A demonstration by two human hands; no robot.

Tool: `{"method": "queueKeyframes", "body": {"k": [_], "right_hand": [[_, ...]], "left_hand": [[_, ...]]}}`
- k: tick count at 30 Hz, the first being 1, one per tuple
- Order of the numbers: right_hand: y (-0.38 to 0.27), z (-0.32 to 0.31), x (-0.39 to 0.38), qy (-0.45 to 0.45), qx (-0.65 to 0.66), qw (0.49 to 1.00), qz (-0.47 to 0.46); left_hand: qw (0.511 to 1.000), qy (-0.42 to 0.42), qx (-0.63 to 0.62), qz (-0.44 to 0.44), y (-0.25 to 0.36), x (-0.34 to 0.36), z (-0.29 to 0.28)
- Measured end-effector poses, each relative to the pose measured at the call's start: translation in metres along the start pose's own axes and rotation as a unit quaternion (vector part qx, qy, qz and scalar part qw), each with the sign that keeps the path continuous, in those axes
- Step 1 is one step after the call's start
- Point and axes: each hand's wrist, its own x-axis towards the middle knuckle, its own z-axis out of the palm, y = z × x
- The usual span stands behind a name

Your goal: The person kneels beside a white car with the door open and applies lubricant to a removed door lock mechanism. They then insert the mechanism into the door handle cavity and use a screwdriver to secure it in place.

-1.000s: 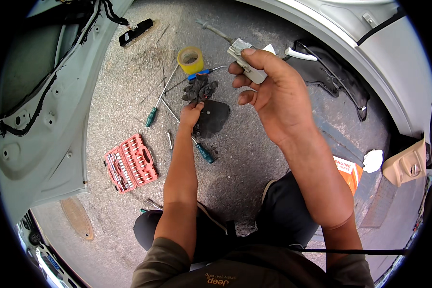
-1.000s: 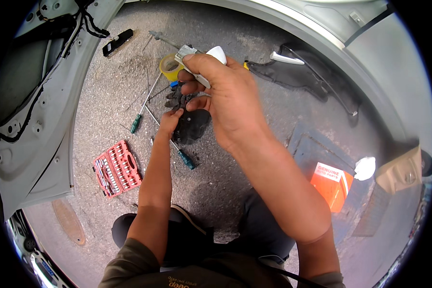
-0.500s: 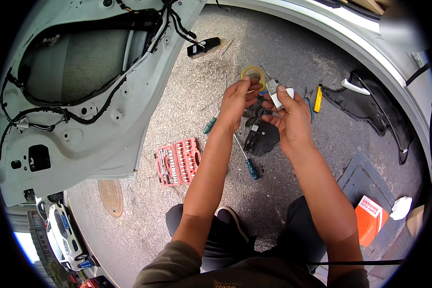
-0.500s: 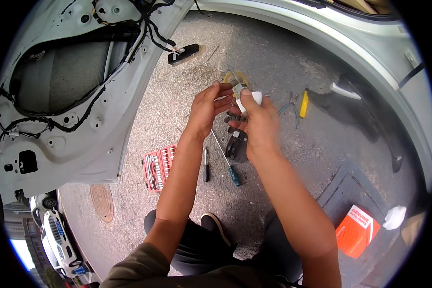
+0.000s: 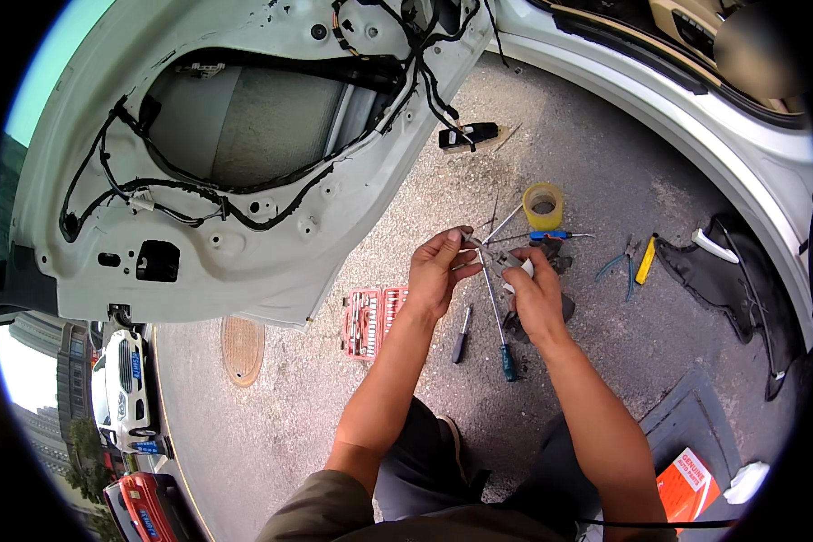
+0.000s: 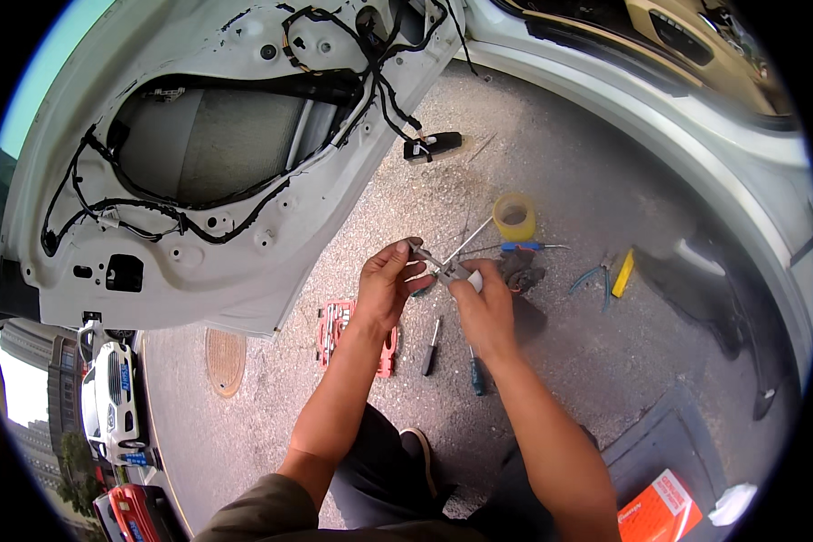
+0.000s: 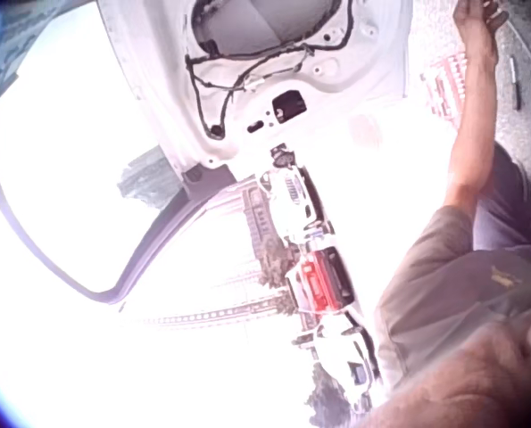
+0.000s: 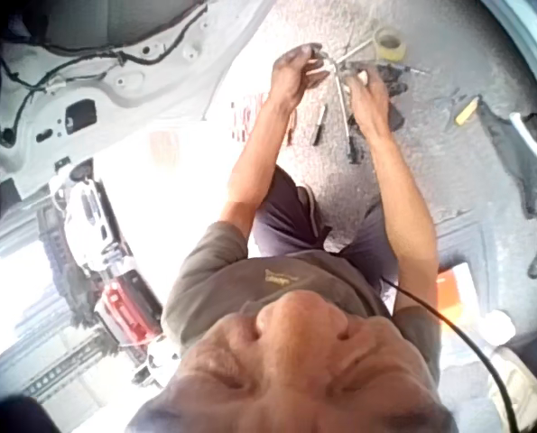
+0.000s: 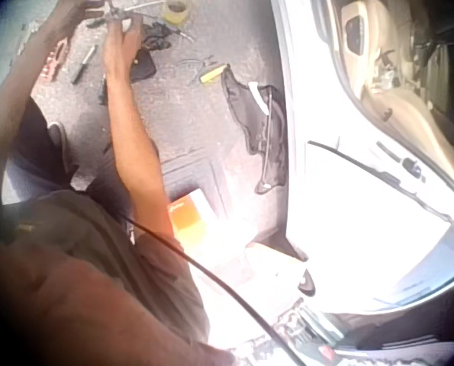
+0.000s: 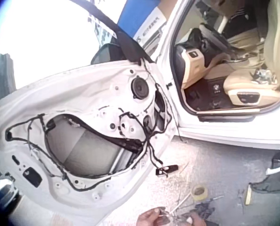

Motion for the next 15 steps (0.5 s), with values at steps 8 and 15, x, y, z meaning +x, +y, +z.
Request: {"method": "queueKeyframes", "body": {"k": [8,15], "right_hand": [[-0.010,-0.011,0.006,-0.002,0.050,0.999,0.016],[-0.010,-0.012,0.006,-0.108,0.144,0.983,0.030]], "left_hand": [[0.999,-0.038,0.034,0.020,0.006,0.007,0.009],[0.997,-0.033,0.017,0.064,0.006,0.013,0.001]]}}
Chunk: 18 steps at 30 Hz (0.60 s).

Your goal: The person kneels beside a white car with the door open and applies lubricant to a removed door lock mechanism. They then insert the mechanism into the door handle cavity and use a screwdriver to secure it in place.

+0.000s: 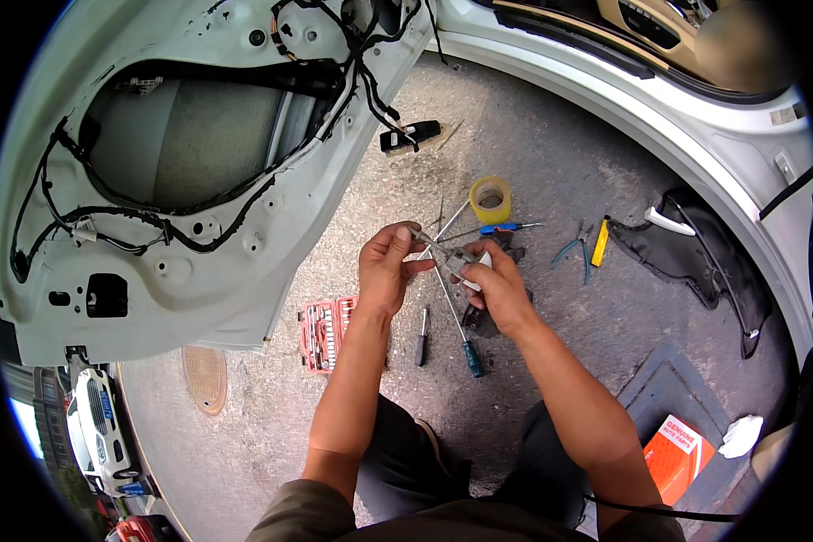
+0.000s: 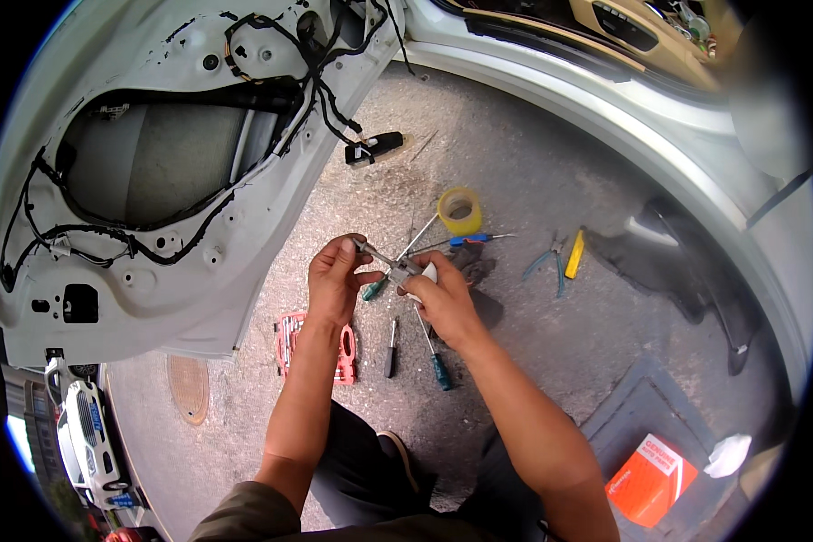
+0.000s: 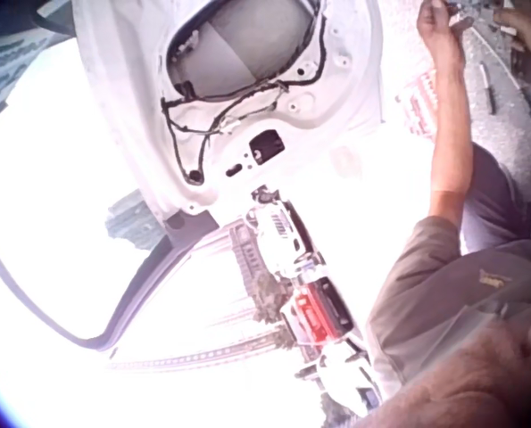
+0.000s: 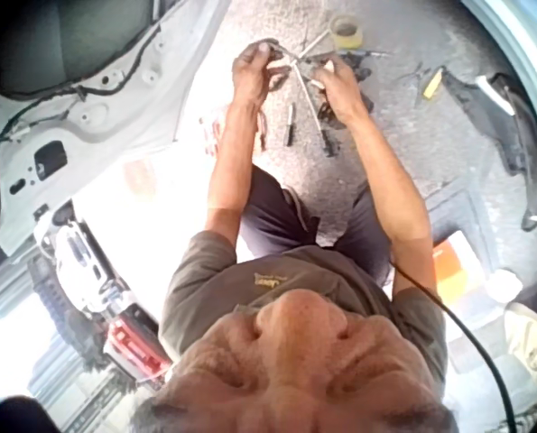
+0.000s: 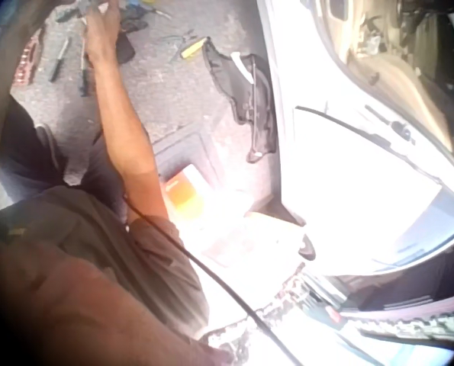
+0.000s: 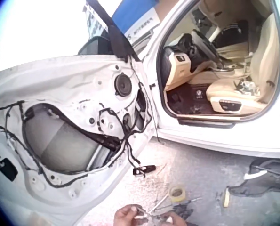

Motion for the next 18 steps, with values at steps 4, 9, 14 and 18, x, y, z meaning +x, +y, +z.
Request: {"method": "queueKeyframes", "body": {"k": [4,9,14,18], "right_hand": [[0.005,0.008,-0.002,-0.005,-0.010,1.000,0.000],[0.016,0.015,0.001,0.003,-0.088,0.994,-0.066],[0.019,0.015,0.002,0.037,-0.176,0.969,-0.171],[0.011,0.010,-0.002,0.054,-0.192,0.977,-0.079]], "left_hand": [[0.999,0.017,0.021,0.040,0.001,0.000,-0.006],[0.997,0.022,0.026,0.063,0.004,-0.004,-0.012],[1.000,0.029,0.009,0.004,0.011,-0.008,0.002],[0.997,0.056,-0.038,-0.048,0.006,-0.012,0.012]]}}
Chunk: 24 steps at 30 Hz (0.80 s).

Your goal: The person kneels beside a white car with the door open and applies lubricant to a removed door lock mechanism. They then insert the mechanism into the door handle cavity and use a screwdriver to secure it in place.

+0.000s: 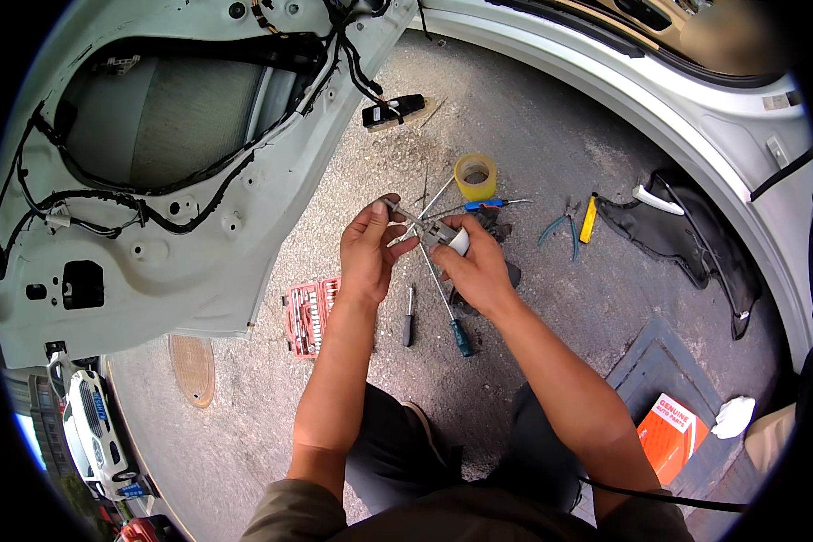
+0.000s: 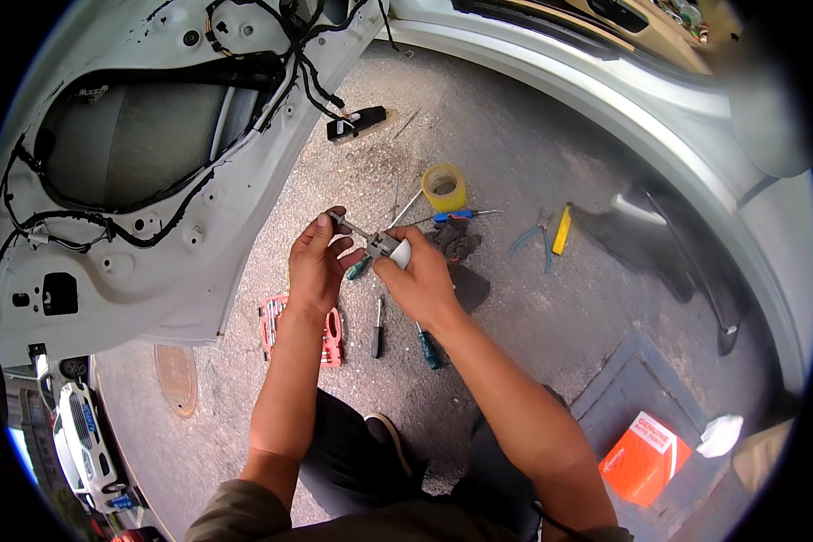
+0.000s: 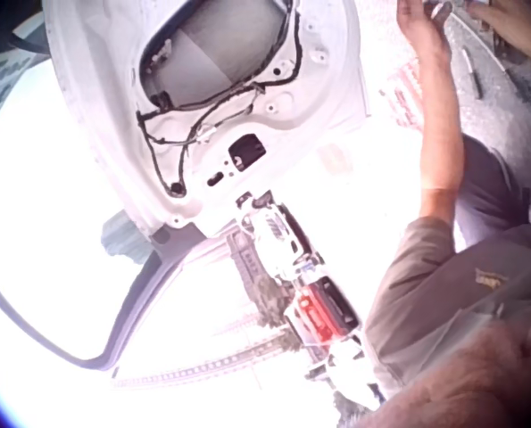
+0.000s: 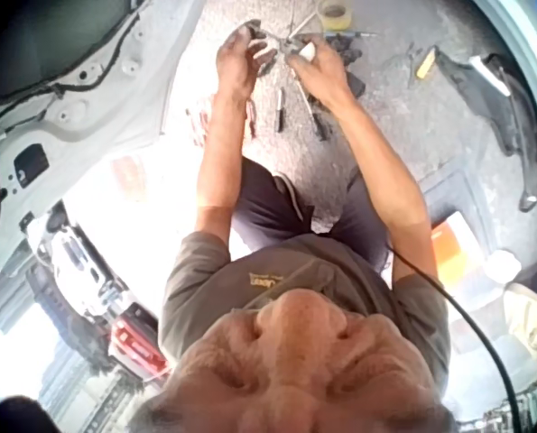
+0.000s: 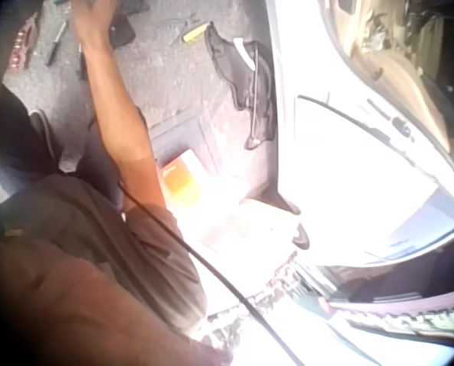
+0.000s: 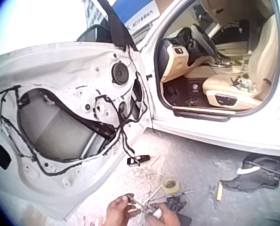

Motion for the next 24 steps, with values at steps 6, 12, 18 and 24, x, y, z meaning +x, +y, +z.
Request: {"method": "queueKeyframes", "body": {"k": [6,12,18,24], "right_hand": [[-0.023,0.022,-0.011,-0.044,-0.028,0.996,0.076],[-0.028,0.034,-0.018,-0.031,-0.151,0.988,-0.027],[-0.020,0.003,-0.052,-0.002,-0.253,0.965,-0.061],[-0.048,-0.035,-0.094,0.005,0.218,0.936,0.277]], "left_hand": [[0.998,0.053,-0.013,-0.007,-0.002,0.003,-0.011],[0.998,0.055,0.013,0.014,-0.005,0.007,-0.019],[0.993,-0.028,0.054,-0.100,-0.017,-0.013,-0.018],[0.981,-0.042,-0.042,-0.182,-0.030,-0.076,0.027]]}}
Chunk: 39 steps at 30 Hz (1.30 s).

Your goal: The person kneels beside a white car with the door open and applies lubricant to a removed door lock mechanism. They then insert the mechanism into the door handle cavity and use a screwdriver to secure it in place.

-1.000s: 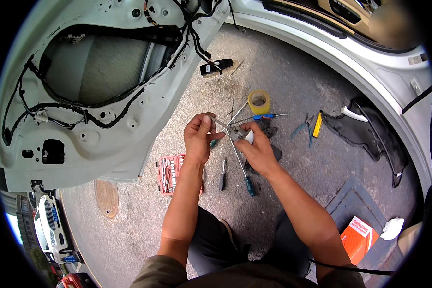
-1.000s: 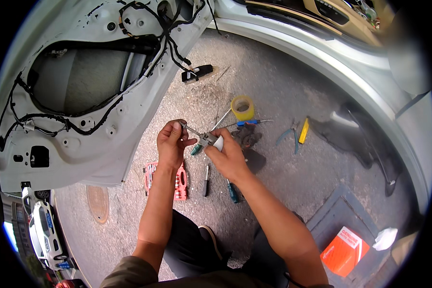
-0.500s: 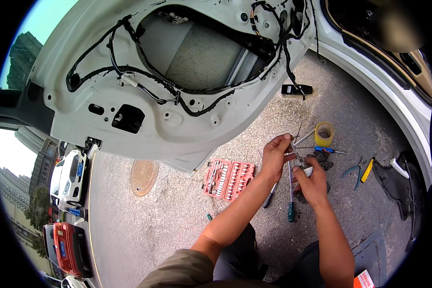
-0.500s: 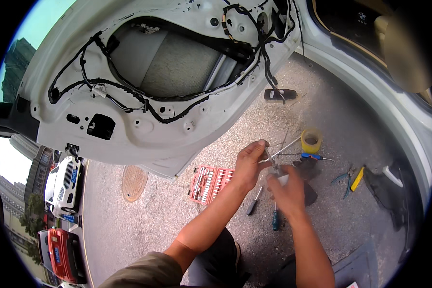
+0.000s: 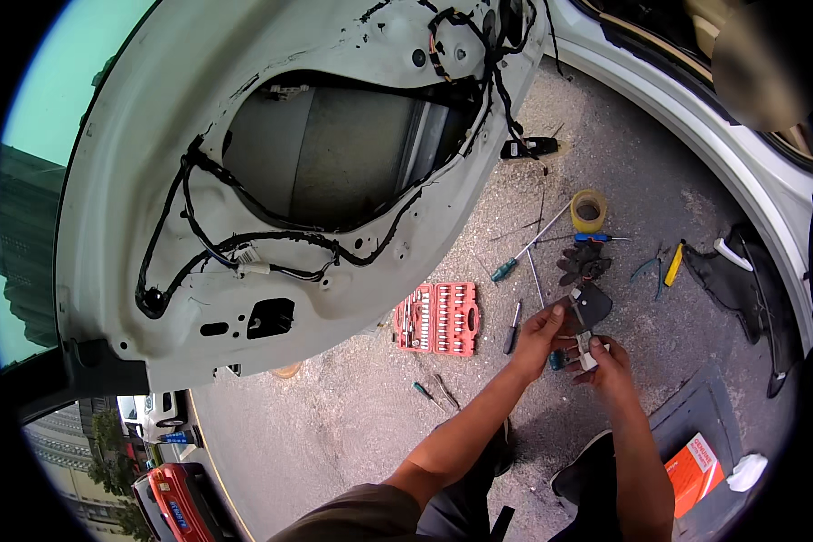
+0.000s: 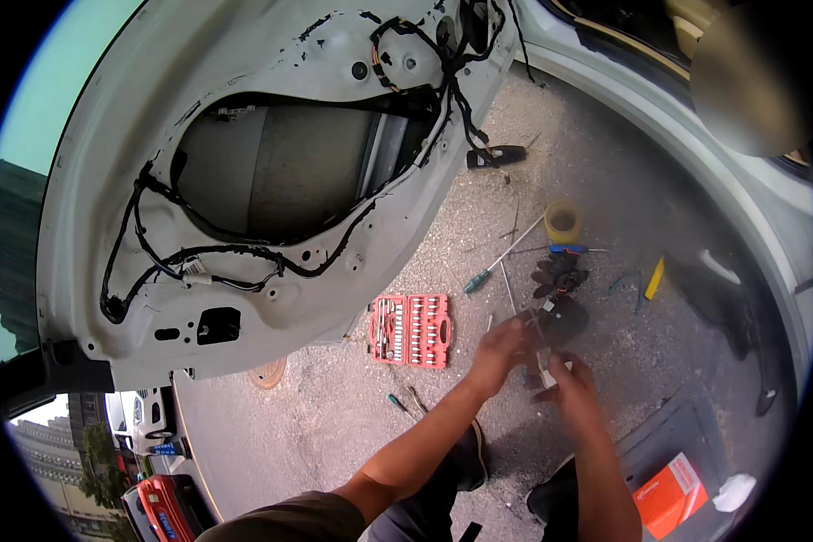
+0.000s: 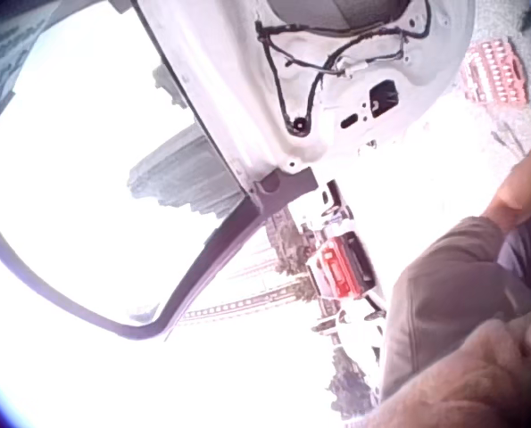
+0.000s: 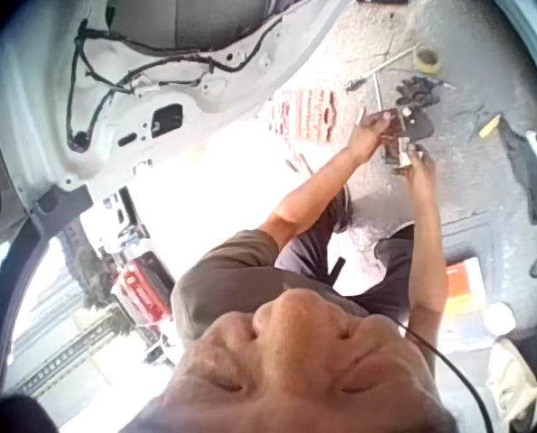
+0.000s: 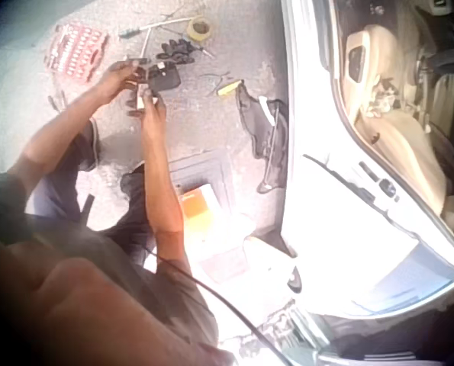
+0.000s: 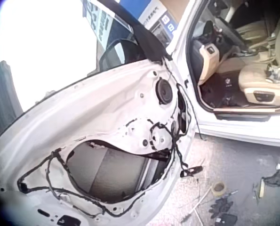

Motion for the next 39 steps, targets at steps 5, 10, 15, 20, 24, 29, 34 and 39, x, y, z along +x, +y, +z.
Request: {"method": "queueKeyframes", "body": {"k": [5,10,15,20,24,29,34,39], "right_hand": [[-0.006,0.029,-0.128,0.043,0.236,0.962,0.134],[-0.045,0.041,-0.253,0.079,0.291,0.944,0.136],[-0.086,0.104,-0.347,0.159,0.167,0.969,0.093],[-0.070,0.179,-0.418,0.197,-0.098,0.971,-0.092],[-0.057,0.229,-0.454,0.140,-0.051,0.987,-0.062],[-0.012,0.315,-0.517,0.079,-0.271,0.959,-0.042],[0.067,0.435,-0.560,-0.120,-0.299,0.945,-0.057],[0.077,0.534,-0.578,-0.218,-0.289,0.932,0.031]], "left_hand": [[0.973,0.068,0.197,-0.105,-0.102,-0.105,-0.060],[0.949,0.021,0.221,-0.223,0.009,-0.285,0.030],[0.951,0.019,0.255,-0.172,0.120,-0.406,0.127],[0.949,-0.040,0.270,-0.157,0.159,-0.467,0.148],[0.963,-0.089,0.228,-0.113,0.169,-0.528,0.106],[0.971,-0.066,0.231,-0.019,0.177,-0.636,0.018],[0.994,0.041,0.101,0.025,0.198,-0.765,-0.104],[0.991,0.081,0.054,0.090,0.241,-0.828,-0.179]]}}
